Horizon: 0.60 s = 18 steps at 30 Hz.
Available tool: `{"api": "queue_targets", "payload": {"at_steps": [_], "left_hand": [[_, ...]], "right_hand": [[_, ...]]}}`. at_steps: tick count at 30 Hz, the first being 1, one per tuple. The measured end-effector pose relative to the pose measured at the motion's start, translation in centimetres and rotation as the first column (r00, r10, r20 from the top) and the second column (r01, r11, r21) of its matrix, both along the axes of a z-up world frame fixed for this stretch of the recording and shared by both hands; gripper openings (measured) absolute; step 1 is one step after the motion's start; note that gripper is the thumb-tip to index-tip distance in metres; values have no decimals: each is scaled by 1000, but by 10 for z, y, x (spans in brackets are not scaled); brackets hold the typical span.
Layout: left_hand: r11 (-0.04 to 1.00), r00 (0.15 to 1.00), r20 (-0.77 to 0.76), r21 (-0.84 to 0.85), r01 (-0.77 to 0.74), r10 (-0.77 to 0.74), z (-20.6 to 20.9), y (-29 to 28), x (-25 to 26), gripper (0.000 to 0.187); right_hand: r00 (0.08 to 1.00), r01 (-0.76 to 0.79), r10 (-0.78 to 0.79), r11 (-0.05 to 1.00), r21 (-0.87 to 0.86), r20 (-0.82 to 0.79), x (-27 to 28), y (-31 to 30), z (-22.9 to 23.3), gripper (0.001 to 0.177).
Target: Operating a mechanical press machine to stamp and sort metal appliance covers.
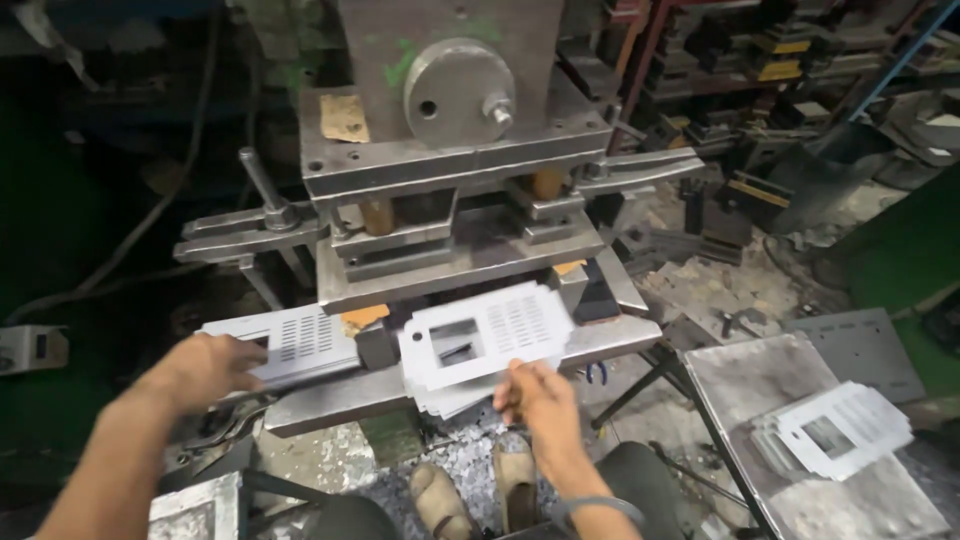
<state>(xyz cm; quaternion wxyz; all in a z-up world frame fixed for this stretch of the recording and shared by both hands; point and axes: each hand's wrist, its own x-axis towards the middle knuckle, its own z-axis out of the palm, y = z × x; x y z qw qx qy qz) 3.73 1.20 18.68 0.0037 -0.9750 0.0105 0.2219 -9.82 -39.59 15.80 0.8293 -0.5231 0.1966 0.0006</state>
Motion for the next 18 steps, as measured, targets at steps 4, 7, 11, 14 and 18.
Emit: {"api": "queue_targets", "payload": {"at_steps": [4, 7, 11, 14, 18], "left_hand": [[1000, 999, 32, -30, -2, 3, 34, -2, -12, 48], [977, 995, -69, -195, -84, 71, 77, -22, -55, 44], [978, 953, -300, -207, -31, -33, 113, -66, -111, 39], [930, 930, -357, -364, -58, -82, 90, -95, -145, 51], [814, 938, -40, -511, 277, -344, 26, -118, -148, 46]], "right_hand": [[991, -26, 11, 994, -108, -135, -11, -13, -65, 35], [976, -70, 36, 986, -154, -217, -31, 1, -83, 31], [878, -390, 395, 918, 74, -270, -65, 41, -48, 26], [845, -525, 534, 826, 205, 13, -89, 76, -53, 48], [945, -155, 252, 907, 391, -209, -70, 96, -23, 44]]}}
